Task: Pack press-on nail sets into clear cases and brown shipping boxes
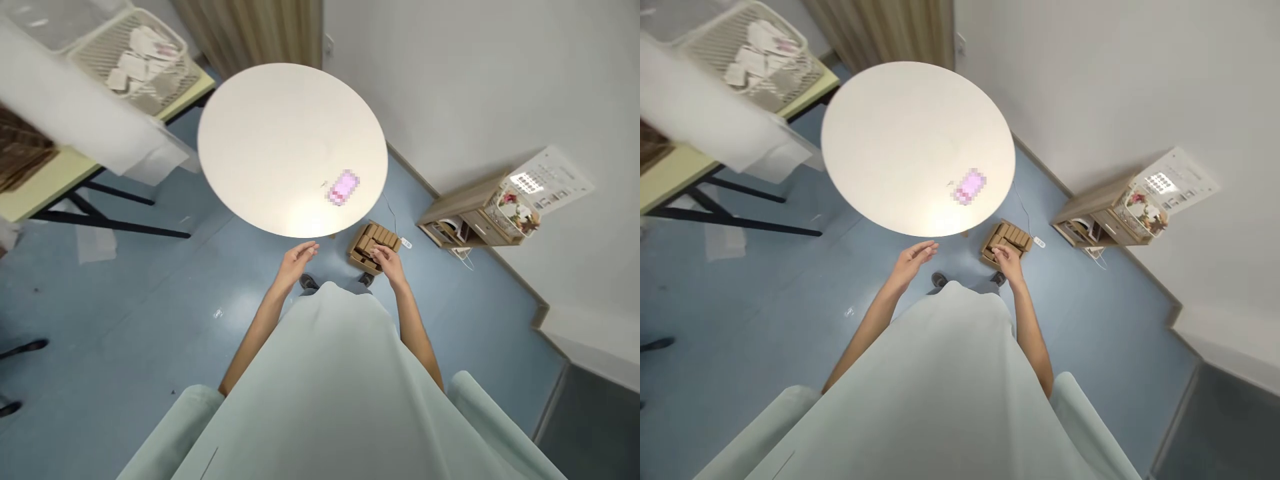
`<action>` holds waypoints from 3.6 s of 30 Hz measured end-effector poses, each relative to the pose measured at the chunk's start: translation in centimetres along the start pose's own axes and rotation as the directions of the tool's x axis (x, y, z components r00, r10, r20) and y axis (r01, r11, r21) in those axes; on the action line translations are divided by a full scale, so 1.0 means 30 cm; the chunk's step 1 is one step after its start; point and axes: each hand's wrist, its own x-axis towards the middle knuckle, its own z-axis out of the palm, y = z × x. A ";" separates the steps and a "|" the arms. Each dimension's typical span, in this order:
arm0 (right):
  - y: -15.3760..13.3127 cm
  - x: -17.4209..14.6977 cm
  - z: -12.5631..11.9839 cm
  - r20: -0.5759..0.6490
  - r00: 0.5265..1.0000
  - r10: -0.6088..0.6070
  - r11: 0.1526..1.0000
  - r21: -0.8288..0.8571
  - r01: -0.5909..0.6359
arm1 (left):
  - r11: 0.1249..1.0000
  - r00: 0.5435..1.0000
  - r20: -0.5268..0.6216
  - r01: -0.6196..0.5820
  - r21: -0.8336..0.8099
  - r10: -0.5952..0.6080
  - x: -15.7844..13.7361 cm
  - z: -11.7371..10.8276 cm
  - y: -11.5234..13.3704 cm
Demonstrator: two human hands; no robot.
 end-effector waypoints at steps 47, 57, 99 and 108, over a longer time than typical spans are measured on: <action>-0.788 0.270 1.735 0.012 0.999 0.051 0.984 0.169 -0.052 | 0.819 0.981 -0.149 -0.018 0.574 0.125 0.948 -1.826 0.686; -0.909 0.154 1.973 -0.251 0.960 0.121 0.967 0.250 -0.056 | 0.459 0.990 0.103 -0.135 0.878 0.095 1.453 -1.957 0.782; -1.082 0.325 1.888 -0.089 0.974 -0.209 0.935 0.274 0.226 | 0.919 0.901 0.422 -0.250 0.304 0.105 0.925 -1.576 0.978; -1.037 0.221 1.800 -0.160 0.969 -0.190 0.916 0.326 0.234 | 0.956 0.922 0.369 -0.208 0.207 0.121 0.868 -1.464 0.906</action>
